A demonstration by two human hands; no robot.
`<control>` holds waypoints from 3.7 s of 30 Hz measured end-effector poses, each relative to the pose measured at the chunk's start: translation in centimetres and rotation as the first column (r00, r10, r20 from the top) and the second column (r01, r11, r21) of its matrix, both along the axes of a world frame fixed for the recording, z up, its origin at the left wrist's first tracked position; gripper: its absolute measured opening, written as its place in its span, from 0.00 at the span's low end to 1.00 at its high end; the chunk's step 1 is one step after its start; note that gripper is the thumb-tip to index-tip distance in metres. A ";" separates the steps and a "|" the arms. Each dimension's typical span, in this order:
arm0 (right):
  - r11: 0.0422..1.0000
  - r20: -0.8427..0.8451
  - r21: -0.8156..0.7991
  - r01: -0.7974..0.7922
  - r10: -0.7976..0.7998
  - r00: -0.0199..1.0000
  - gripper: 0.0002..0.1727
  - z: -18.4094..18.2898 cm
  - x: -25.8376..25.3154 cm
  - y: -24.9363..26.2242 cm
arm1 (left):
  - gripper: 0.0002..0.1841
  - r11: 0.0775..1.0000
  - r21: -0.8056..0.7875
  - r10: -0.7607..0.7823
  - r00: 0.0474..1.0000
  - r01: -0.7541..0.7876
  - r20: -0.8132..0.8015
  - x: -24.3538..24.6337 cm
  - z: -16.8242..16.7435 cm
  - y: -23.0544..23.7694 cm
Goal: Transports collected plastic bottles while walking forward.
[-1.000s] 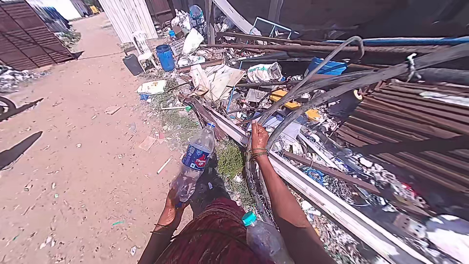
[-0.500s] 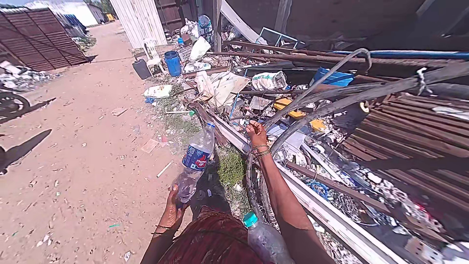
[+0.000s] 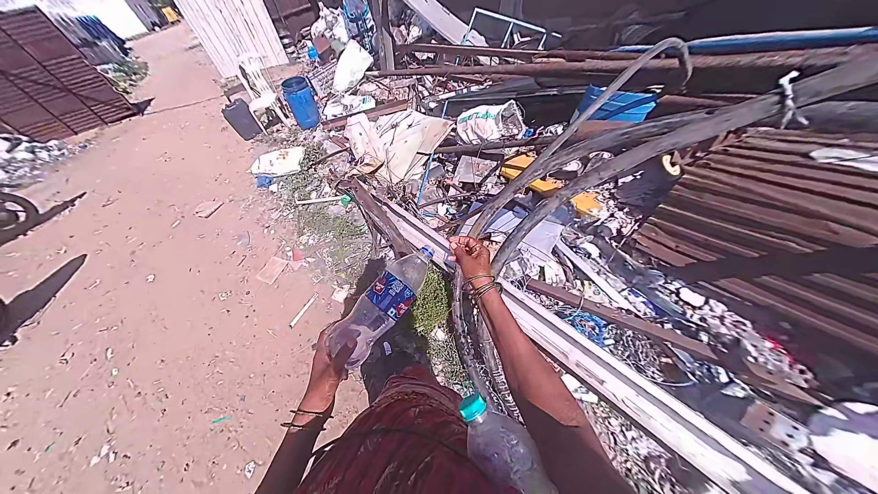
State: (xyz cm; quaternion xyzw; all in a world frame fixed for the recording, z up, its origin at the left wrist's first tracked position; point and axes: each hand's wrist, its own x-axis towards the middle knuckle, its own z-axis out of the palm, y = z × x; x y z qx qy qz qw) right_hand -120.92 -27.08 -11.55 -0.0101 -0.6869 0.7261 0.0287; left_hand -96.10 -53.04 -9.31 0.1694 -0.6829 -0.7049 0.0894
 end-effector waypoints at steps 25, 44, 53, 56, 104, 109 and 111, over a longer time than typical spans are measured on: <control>0.960 0.413 -0.175 0.220 -0.131 0.901 0.25 -5.2 -5.5 -1.9 | 0.42 0.883 -0.457 -0.077 0.994 0.107 0.083 -6.5 3.2 2.3; 0.988 -0.225 0.153 -0.008 0.042 0.973 0.17 -2.1 -6.1 -3.8 | 0.28 0.952 0.214 0.193 0.973 -0.217 0.124 -3.3 -1.5 0.4; 0.897 -0.110 0.422 -0.134 0.198 0.974 0.22 -2.2 -4.4 -4.7 | 0.27 0.948 0.191 0.218 0.955 -0.256 0.201 -1.6 -1.6 -0.1; 0.879 -0.153 0.475 -0.043 0.131 0.980 0.24 -1.9 -3.8 -5.5 | 0.29 0.946 0.178 0.226 0.946 -0.270 0.233 -0.8 -1.7 -0.3; 0.499 -0.037 -0.183 -0.847 0.858 0.513 0.34 1.2 5.9 -72.0 | 0.22 0.715 0.537 0.495 0.867 -0.448 0.065 8.5 -5.9 -53.3; 0.249 -0.186 -0.312 -0.917 0.930 0.316 0.71 4.2 6.1 -80.1 | 0.30 0.670 0.573 0.551 0.833 -0.471 0.041 2.3 -2.1 -58.4; 0.304 -0.157 -0.367 -0.879 0.911 0.381 0.66 5.3 4.2 -82.4 | 0.30 0.699 0.528 0.536 0.842 -0.483 0.061 0.2 -0.8 -59.9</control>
